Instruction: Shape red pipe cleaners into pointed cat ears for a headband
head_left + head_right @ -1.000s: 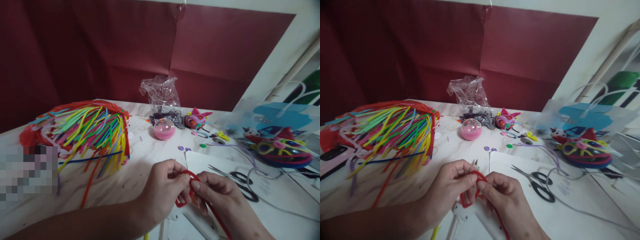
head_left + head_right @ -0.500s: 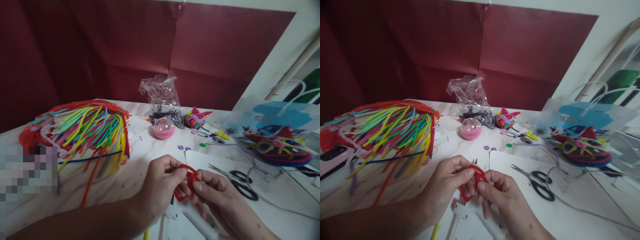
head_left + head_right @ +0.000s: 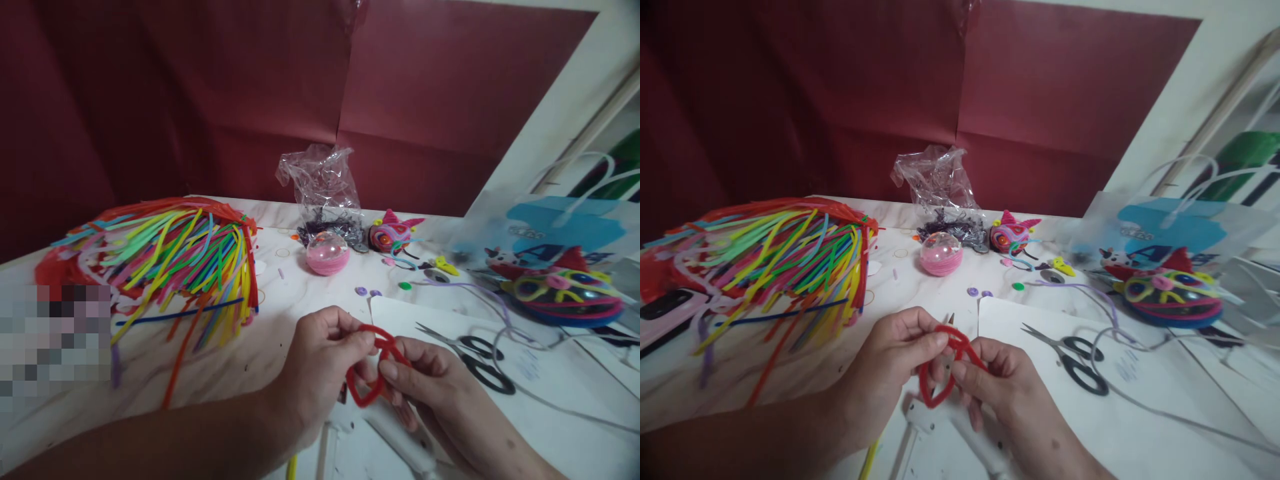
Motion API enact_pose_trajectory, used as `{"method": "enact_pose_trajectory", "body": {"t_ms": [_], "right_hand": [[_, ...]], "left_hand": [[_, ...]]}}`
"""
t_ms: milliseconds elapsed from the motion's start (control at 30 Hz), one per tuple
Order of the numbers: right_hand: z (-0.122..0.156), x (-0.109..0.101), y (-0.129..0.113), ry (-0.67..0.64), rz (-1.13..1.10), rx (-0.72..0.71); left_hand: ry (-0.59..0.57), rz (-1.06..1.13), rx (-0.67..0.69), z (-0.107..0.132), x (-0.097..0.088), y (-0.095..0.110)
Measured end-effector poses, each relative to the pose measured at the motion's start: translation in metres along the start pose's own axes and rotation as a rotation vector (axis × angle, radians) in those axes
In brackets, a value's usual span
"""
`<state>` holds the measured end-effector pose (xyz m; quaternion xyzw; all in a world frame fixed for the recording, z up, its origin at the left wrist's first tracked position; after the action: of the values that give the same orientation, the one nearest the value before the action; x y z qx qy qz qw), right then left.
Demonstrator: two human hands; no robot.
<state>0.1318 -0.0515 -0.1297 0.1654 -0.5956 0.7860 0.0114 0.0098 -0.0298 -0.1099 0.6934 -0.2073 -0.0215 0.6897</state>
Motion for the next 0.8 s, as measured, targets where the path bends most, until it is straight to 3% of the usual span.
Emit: {"method": "enact_pose_trajectory", "body": {"t_ms": [800], "right_hand": [[0.0003,-0.0004,0.0064,0.139,0.006,-0.013]], "left_hand": [[-0.059,-0.128,-0.071,-0.0014,0.0026,0.0046]]}}
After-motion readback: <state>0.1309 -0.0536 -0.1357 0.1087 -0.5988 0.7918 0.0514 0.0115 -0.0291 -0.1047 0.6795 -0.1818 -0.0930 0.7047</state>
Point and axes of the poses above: each hand's wrist, its own z-axis away from the middle knuckle, its own x-axis out of the palm, y = z × x, the point moved 3 cm from there along -z, towards the middle knuckle, and after that the axes turned 10 degrees about x, right-handed, at the moved point
